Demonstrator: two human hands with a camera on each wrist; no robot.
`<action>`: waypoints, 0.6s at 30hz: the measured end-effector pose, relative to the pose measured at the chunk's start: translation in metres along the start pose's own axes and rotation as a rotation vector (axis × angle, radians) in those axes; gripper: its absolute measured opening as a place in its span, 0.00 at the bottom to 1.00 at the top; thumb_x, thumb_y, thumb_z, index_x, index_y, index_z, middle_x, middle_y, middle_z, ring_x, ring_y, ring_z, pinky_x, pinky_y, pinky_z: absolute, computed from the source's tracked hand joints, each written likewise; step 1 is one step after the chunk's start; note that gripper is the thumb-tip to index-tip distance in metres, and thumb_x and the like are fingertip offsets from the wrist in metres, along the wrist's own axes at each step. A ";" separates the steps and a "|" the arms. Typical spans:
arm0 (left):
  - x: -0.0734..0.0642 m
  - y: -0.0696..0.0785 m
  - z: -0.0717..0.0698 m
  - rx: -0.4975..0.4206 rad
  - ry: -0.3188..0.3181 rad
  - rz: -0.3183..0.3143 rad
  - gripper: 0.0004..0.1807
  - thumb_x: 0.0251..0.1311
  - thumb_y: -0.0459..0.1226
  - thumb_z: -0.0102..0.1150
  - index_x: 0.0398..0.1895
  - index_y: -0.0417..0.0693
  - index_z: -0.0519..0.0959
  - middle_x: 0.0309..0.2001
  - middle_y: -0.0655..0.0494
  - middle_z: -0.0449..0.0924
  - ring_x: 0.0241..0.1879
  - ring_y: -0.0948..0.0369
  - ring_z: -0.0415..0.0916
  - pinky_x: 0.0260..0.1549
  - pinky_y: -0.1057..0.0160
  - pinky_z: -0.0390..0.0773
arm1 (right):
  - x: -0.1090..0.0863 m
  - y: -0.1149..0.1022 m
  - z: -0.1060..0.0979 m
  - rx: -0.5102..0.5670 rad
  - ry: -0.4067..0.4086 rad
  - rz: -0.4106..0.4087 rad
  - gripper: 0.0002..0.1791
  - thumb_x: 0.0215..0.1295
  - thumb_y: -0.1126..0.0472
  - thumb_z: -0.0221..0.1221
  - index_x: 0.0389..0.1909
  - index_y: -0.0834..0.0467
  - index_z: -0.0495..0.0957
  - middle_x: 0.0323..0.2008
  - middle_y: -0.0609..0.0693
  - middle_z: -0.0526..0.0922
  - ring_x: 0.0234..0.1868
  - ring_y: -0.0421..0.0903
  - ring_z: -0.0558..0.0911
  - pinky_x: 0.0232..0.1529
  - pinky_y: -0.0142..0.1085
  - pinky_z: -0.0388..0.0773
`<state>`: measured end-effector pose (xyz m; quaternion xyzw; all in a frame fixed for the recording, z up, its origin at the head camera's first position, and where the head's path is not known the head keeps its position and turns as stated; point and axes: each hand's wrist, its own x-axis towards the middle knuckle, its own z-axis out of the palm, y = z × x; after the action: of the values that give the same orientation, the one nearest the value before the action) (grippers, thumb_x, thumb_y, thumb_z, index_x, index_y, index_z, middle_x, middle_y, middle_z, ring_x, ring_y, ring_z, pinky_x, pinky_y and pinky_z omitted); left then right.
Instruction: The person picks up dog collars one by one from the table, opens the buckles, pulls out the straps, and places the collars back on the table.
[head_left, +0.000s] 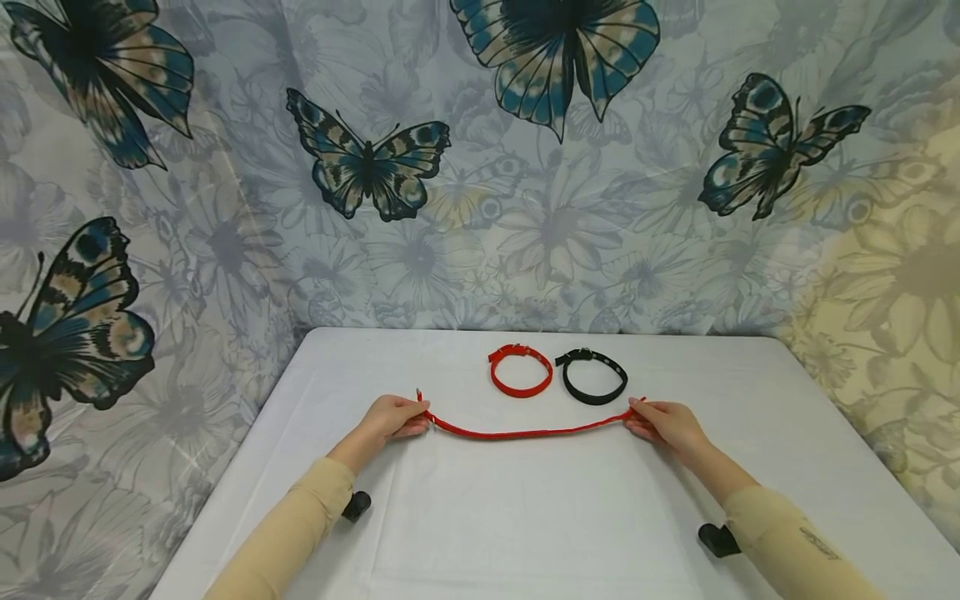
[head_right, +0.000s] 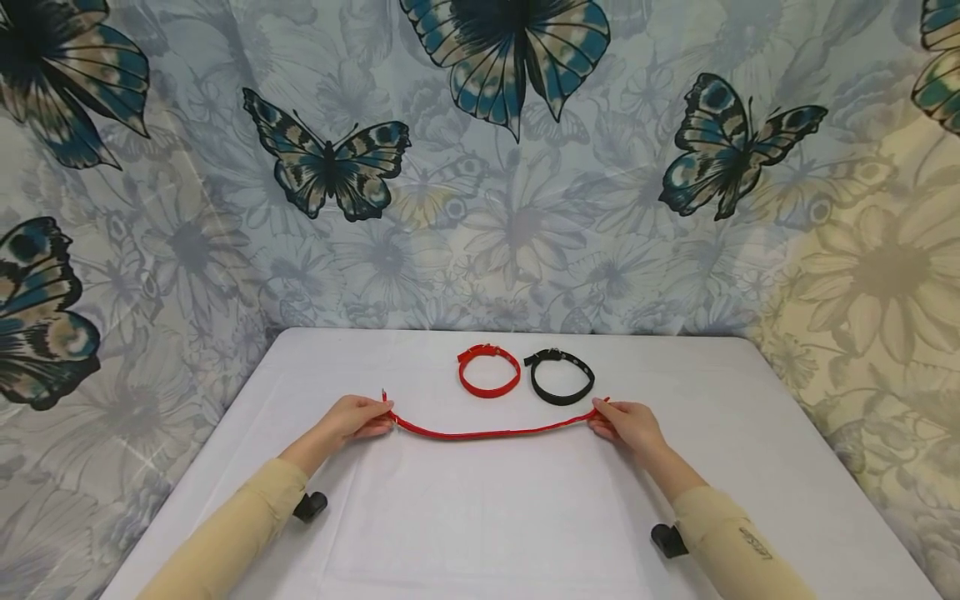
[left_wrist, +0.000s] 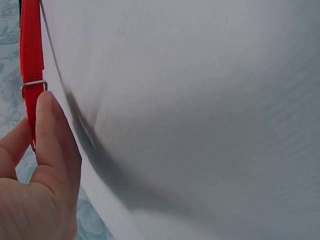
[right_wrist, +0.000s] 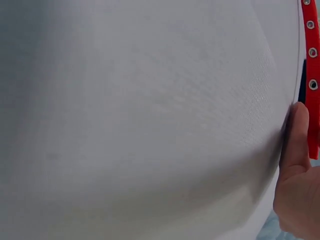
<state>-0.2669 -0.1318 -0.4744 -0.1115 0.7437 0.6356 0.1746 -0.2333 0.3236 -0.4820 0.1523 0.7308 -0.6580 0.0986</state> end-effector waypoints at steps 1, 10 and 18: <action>0.001 0.000 0.001 0.009 0.001 0.000 0.17 0.65 0.37 0.62 0.47 0.29 0.78 0.25 0.49 0.83 0.22 0.64 0.81 0.30 0.67 0.82 | 0.001 0.000 0.000 -0.004 0.007 0.000 0.31 0.71 0.54 0.58 0.58 0.78 0.65 0.28 0.48 0.85 0.31 0.38 0.86 0.37 0.29 0.81; 0.009 -0.001 0.005 0.116 0.035 0.014 0.14 0.66 0.40 0.60 0.37 0.33 0.78 0.21 0.52 0.81 0.19 0.66 0.80 0.25 0.68 0.82 | 0.009 -0.004 0.002 -0.290 0.044 -0.030 0.28 0.72 0.52 0.55 0.52 0.77 0.71 0.23 0.45 0.84 0.23 0.35 0.82 0.29 0.27 0.80; 0.007 0.000 0.008 0.154 0.066 0.017 0.15 0.66 0.40 0.60 0.35 0.33 0.78 0.18 0.52 0.79 0.16 0.66 0.78 0.22 0.68 0.81 | 0.017 -0.006 0.006 -0.520 0.069 -0.070 0.19 0.69 0.54 0.56 0.37 0.71 0.77 0.19 0.48 0.81 0.18 0.38 0.80 0.24 0.31 0.80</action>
<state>-0.2724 -0.1233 -0.4781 -0.1124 0.7965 0.5740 0.1529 -0.2517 0.3187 -0.4831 0.1190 0.8831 -0.4454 0.0867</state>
